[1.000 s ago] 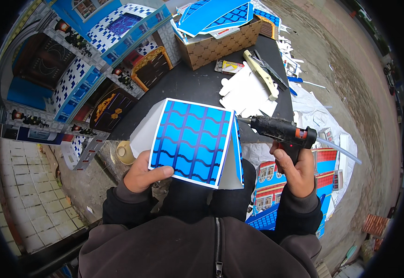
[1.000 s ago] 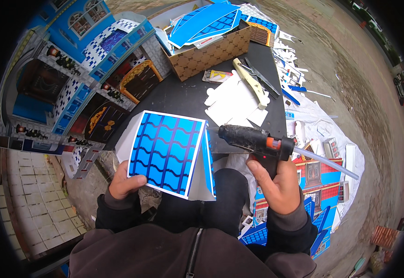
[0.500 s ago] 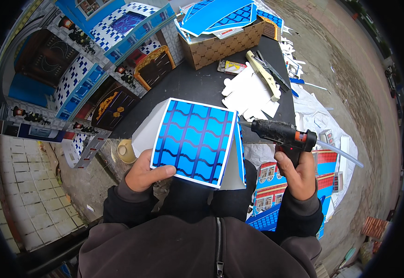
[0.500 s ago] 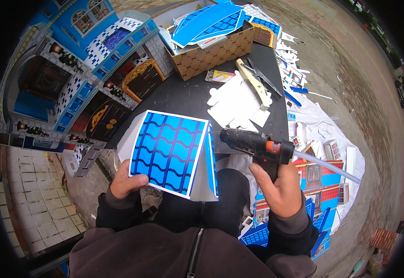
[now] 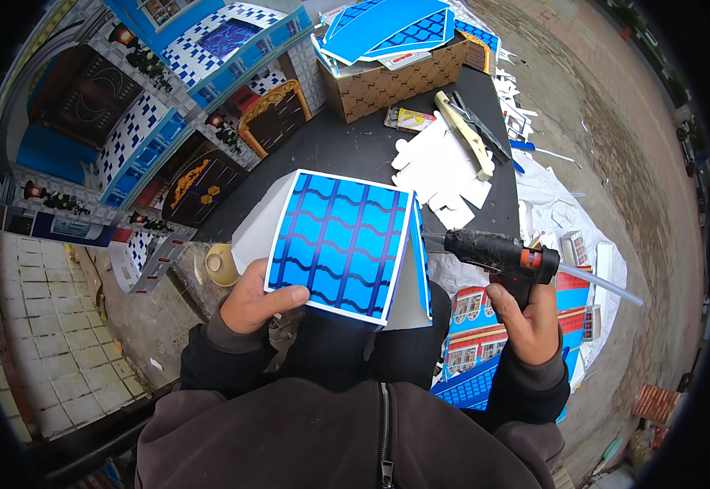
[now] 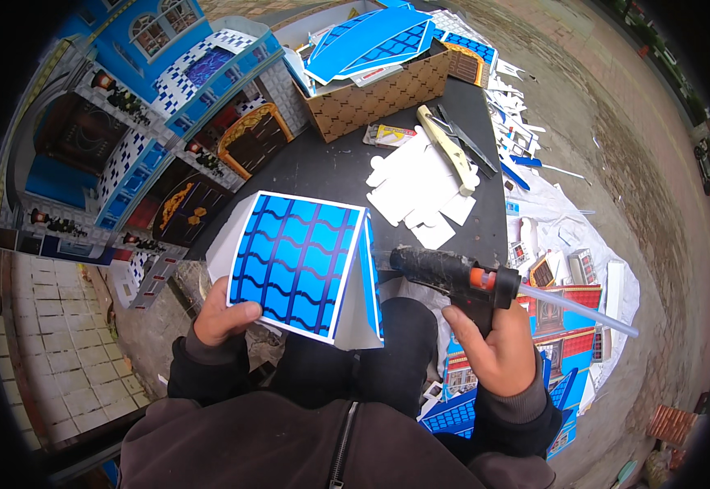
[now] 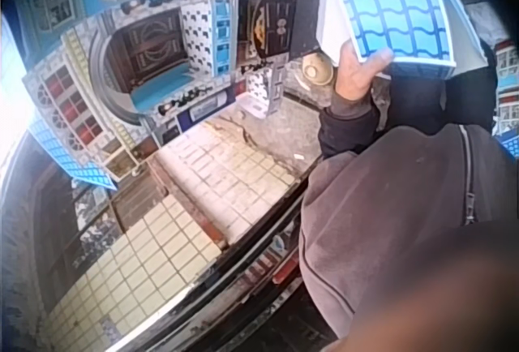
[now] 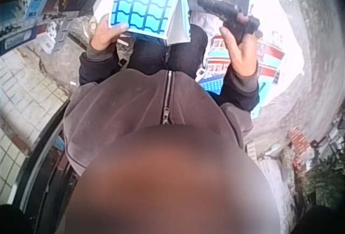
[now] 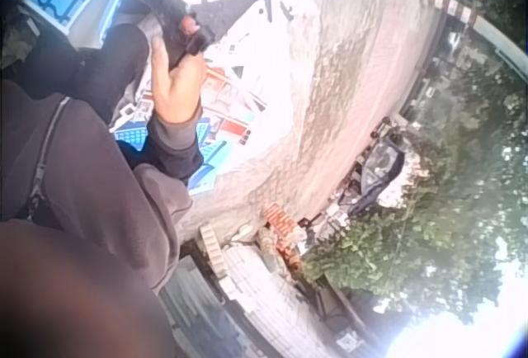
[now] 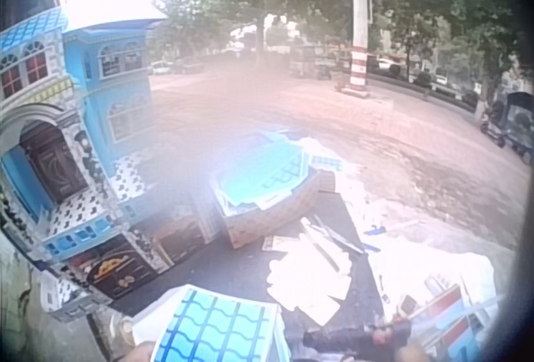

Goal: The person assembles a paper model house by folding and gluing printed paper pieces. They use a hot glue gun to attach a blue roof piece to a white base, then fold and secure the side panels to form a small house structure.

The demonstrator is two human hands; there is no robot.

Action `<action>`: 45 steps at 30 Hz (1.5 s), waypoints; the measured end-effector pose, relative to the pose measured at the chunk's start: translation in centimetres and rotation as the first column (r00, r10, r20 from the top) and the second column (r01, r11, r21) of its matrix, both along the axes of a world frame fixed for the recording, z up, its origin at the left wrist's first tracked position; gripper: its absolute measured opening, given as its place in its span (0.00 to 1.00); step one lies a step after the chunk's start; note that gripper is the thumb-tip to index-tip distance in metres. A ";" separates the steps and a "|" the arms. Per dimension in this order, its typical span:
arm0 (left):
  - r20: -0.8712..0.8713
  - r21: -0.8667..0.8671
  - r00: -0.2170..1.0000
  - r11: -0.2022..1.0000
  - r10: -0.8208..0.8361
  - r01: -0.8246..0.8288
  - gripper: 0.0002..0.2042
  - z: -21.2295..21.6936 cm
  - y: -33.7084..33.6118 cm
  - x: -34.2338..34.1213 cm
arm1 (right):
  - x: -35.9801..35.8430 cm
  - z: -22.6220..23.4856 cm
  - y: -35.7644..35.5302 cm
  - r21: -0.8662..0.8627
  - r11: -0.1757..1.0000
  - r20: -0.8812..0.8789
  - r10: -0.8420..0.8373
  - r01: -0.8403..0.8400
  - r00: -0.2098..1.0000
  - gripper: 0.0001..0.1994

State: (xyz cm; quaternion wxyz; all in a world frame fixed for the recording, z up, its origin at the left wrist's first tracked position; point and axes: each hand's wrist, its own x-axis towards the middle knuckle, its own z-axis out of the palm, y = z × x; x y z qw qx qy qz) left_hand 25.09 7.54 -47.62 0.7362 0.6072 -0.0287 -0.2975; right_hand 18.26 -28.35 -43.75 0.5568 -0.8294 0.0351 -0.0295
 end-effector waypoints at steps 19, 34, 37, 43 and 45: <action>0.016 -0.074 0.998 0.995 0.065 -0.063 0.22 -1.0 0.0 0.4 | -2.6 1.2 -0.8 -0.126 0.988 -0.015 0.084 -0.085 0.996 0.18; -0.070 -0.232 0.962 0.934 0.263 -0.272 0.28 -1.7 -1.1 1.6 | -3.9 1.5 -1.3 -0.072 0.995 -0.133 0.060 -0.070 0.989 0.22; -0.178 -0.355 0.940 0.872 0.292 -0.338 0.27 -1.6 -1.6 2.2 | -3.9 0.4 -0.5 0.083 0.995 -0.085 -0.044 0.051 0.995 0.23; -0.216 -0.350 0.927 0.862 0.306 -0.366 0.25 -0.8 -2.4 2.0 | -1.6 -1.3 0.8 -0.141 0.990 0.184 0.058 -0.032 0.981 0.21; -0.215 -0.363 0.931 0.861 0.295 -0.356 0.26 -0.5 -2.5 1.9 | -0.9 -1.3 1.2 -0.157 0.985 0.193 0.098 -0.068 0.976 0.20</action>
